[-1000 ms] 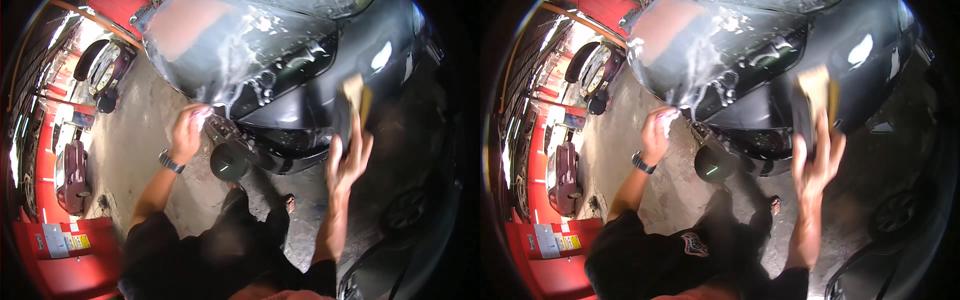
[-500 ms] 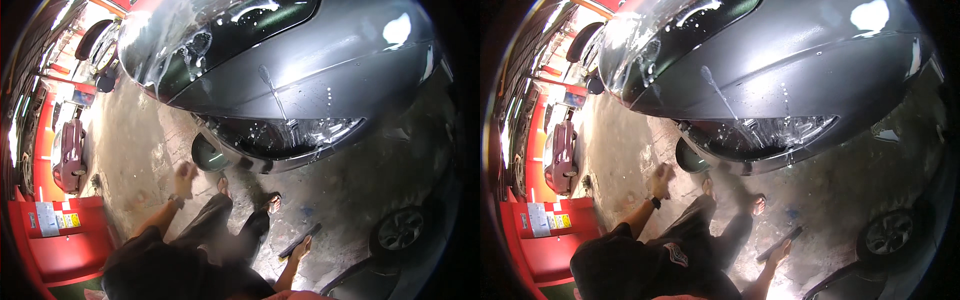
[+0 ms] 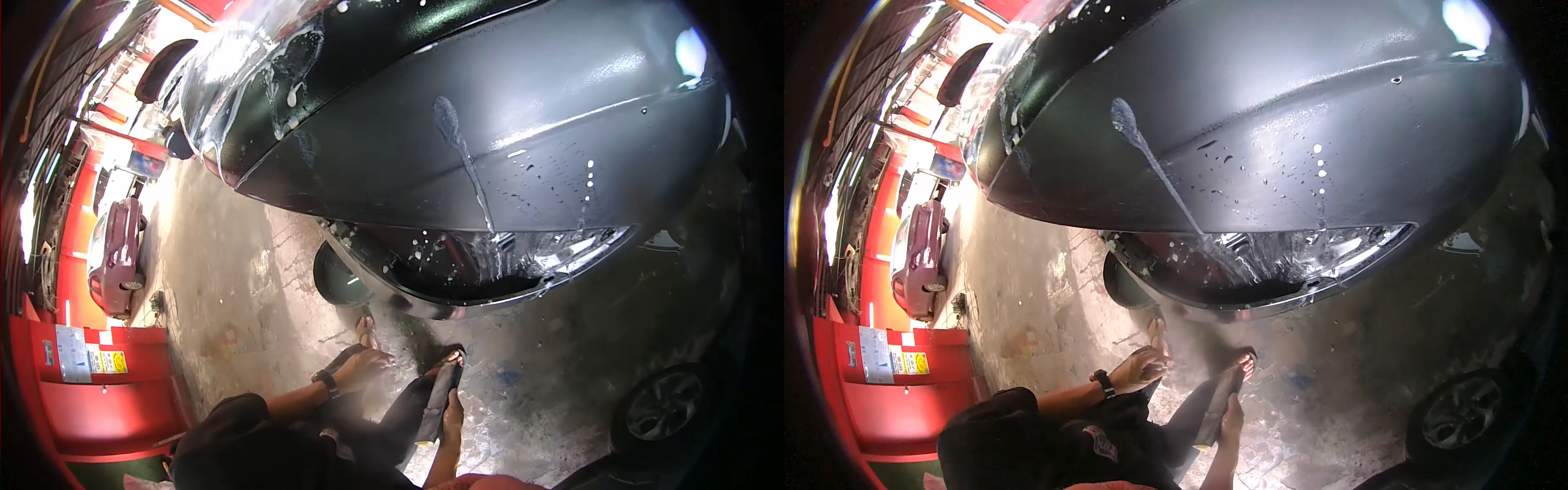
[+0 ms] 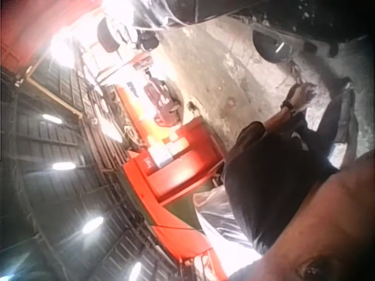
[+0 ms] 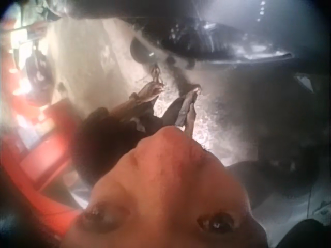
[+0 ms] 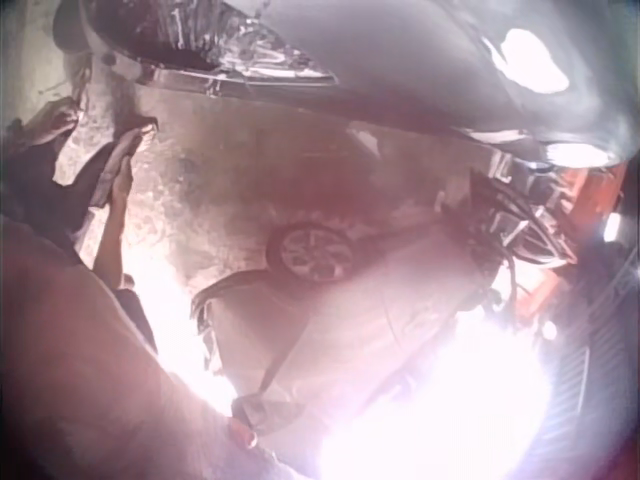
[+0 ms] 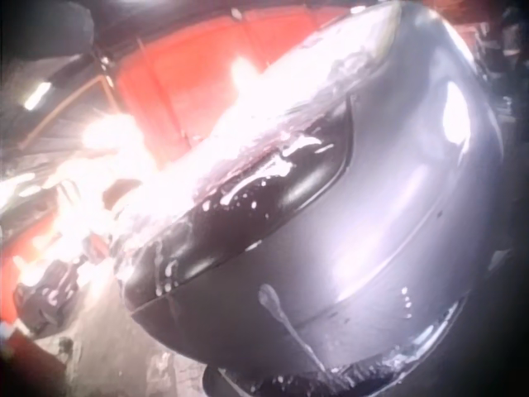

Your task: The person sands the hood of a car using a sanding block and a pink cloth. They repeatedly rub the surface, occasionally dipping the sanding block into a bucket of water and wiping the area with the cloth.

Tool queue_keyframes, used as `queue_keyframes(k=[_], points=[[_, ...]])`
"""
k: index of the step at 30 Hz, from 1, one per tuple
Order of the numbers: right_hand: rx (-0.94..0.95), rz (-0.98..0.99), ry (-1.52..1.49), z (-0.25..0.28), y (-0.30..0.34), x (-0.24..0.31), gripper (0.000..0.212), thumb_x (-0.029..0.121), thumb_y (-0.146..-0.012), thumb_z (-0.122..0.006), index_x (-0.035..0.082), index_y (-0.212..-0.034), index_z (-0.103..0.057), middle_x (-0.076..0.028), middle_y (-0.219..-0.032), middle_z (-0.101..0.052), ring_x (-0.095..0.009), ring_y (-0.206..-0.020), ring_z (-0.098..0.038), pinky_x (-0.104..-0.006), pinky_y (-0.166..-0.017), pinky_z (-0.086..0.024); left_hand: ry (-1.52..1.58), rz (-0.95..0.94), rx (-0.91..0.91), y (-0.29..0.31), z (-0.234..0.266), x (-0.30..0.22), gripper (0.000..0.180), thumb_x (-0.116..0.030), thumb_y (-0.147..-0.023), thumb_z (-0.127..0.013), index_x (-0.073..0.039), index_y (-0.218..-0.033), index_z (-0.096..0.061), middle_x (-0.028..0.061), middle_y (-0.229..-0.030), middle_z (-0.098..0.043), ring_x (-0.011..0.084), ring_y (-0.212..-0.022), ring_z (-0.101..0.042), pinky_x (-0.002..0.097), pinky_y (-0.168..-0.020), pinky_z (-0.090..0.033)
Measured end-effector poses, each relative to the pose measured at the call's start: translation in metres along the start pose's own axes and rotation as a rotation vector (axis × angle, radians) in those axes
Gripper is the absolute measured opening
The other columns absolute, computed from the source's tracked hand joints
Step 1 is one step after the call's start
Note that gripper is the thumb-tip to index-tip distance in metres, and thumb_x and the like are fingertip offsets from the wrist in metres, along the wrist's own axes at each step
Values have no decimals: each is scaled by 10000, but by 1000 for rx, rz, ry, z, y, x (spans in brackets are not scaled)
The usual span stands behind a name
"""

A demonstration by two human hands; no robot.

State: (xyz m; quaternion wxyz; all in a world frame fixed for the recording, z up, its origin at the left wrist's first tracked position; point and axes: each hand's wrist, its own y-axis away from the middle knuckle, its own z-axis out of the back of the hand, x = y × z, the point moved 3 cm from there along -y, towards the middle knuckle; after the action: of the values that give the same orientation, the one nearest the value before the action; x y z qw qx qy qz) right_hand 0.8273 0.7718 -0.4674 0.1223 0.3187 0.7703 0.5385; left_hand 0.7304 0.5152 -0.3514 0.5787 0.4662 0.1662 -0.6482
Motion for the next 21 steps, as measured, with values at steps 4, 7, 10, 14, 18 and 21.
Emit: queue_keyframes(k=[4, 7, 10, 14, 18, 21], points=[[114, -117, 72, -15, -25, -18, 600, 583, -998, -469, 27, -1186, -594, -166, -837, -681, -319, -604, -677, -427, -570, -582, -140, -159, 84, -6, -7, 6, 507, -14, -886, -689, -94, -1369, -558, 84, -1040, -659, 223, -857, -652, 363, -766, -565], [193, -208, 72, -20, -41, -34, 665, 625, -977, -436, 22, -1215, -583, -167, -889, -680, -317, -653, -680, -429, -606, -580, -182, -229, 191, -6, -17, -19, 631, 15, -880, -664, -131, -1459, -460, 105, -1099, -644, 227, -827, -647, 357, -735, -570], [247, -291, 58, -26, -47, -48, 730, 666, -957, -403, 16, -1243, -572, -168, -941, -678, -315, -701, -682, -431, -642, -578, 93, 69, 575, 5, -36, -16, 667, -228, -946, -607, -141, -1547, -331, 138, -1443, -433, 288, -1096, -606, 380, -954, -509], [307, -353, 54, -31, -51, -56, 819, 722, -929, -360, 9, -1280, -558, -170, -1010, -677, -313, -765, -685, -433, -691, -576, -503, -401, 469, 7, -35, -37, 880, -302, -895, -687, -190, -1601, -174, 113, -1609, -271, 312, -1170, -616, 409, -977, -533], [342, -366, 81, -38, -47, -48, 909, 777, -901, -316, 2, -1318, -543, -171, -1078, -675, -310, -829, -687, -435, -740, -573, -442, -235, 582, -2, -22, -52, 862, -270, -842, -752, -185, -1563, -289, 109, -1595, -304, 308, -1129, -638, 444, -927, -550], [348, -335, 142, -48, -36, -29, 977, 819, -880, -283, -3, -1346, -532, -172, -1130, -674, -309, -877, -690, -437, -776, -571, -335, -182, 564, -5, -7, -55, 790, -271, -814, -780, -144, -1494, -397, 121, -1485, -427, 312, -1091, -646, 445, -915, -546]])
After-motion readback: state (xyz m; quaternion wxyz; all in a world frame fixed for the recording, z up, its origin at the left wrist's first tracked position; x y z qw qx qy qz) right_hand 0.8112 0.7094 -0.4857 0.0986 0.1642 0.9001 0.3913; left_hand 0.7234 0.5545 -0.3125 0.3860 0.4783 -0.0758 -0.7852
